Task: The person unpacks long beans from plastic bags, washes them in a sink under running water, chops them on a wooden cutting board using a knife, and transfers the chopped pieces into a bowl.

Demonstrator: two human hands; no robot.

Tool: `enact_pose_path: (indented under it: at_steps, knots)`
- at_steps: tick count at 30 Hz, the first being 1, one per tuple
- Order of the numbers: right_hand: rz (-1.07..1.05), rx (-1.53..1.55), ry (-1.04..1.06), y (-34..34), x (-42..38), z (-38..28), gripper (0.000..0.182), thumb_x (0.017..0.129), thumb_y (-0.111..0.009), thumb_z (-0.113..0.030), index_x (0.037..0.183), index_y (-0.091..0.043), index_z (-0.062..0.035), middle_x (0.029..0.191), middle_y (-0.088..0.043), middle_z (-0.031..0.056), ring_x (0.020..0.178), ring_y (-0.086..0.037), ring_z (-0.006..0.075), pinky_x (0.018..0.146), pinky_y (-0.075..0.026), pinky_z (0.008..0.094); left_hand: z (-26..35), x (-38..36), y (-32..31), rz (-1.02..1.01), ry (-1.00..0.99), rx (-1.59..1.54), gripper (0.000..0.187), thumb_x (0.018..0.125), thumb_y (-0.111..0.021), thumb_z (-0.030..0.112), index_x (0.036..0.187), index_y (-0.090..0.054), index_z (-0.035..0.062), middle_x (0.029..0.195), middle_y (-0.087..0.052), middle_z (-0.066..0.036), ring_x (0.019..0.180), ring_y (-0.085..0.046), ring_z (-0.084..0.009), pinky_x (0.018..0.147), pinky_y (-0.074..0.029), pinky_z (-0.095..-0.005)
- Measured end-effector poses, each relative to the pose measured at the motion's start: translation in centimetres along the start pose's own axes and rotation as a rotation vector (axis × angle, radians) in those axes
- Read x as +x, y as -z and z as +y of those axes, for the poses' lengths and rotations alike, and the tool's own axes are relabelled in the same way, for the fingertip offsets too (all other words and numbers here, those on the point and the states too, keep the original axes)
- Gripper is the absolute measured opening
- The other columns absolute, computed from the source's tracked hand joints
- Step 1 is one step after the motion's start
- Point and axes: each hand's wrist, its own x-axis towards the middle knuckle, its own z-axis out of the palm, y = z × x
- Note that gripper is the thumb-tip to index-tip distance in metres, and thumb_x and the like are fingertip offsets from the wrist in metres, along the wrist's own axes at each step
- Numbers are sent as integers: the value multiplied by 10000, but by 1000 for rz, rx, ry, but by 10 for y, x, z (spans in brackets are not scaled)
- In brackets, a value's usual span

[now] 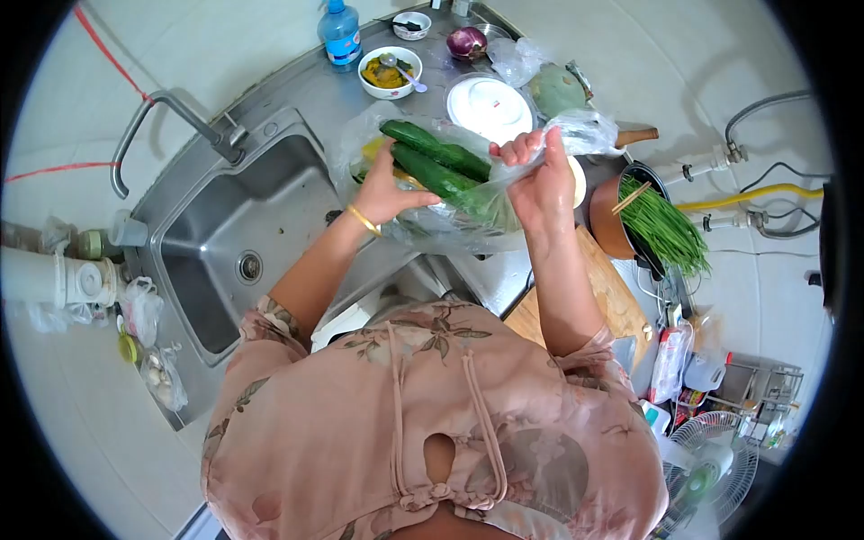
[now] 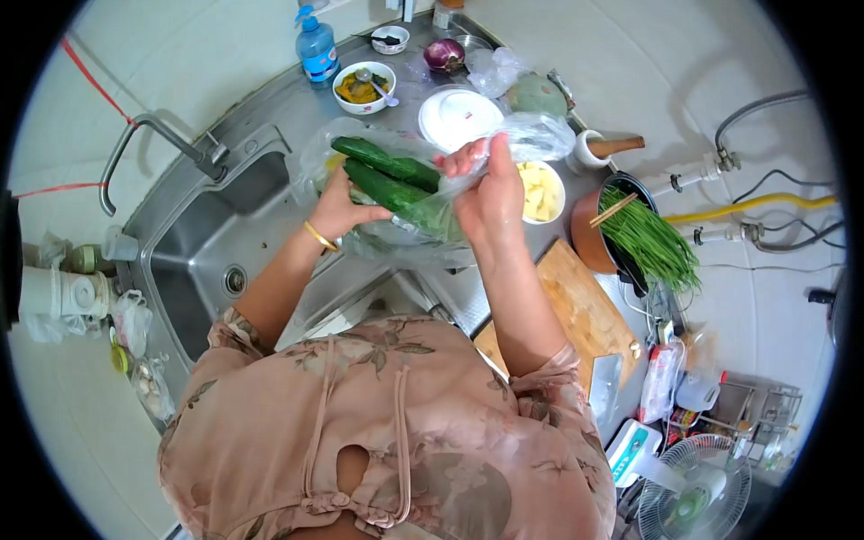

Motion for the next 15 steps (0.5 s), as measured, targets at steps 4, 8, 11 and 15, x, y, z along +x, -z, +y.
enact_pose_path:
  at_steps: [4, 8, 11, 15]
  knots:
    - [0, -325, 44, 1, -5, 10, 421, 946, -359, -404, 688, -459, -88, 545, -389, 6, 528, -387, 140, 657, -435, 340, 5, -9, -16, -4, 12, -666, 853, 631, -706, -102, 1334, -240, 32, 1272, -374, -120, 1123, -460, -212, 934, -430, -352]
    - [-121, -1041, 180, 5, -9, 32, 319, 824, -483, -255, 1003, -565, -4, 826, -606, 118, 710, -565, 193, 686, -457, 315, 25, 0, -18, 34, 32, -538, 877, 635, -720, -81, 1352, -229, 43, 1302, -331, -88, 1124, -456, -210, 901, -455, -330]
    - [-160, -1194, 134, 8, -8, 36, 612, 674, -611, -237, 1214, -441, -4, 1009, -566, 193, 853, -560, 305, 816, -442, 353, 2, 9, -22, 4, -71, -371, 906, 621, -764, -8, 1361, -244, 48, 1280, -375, -78, 1101, -469, -182, 883, -449, -309]
    - [-235, -1561, 131, 30, 4, 40, 715, 639, -664, -226, 1253, -399, 28, 1200, -427, 236, 1141, -426, 302, 954, -346, 363, -13, 13, -31, -28, 54, -405, 845, 649, -760, 57, 1347, -285, 28, 1216, -464, -60, 1081, -478, -143, 903, -414, -302]
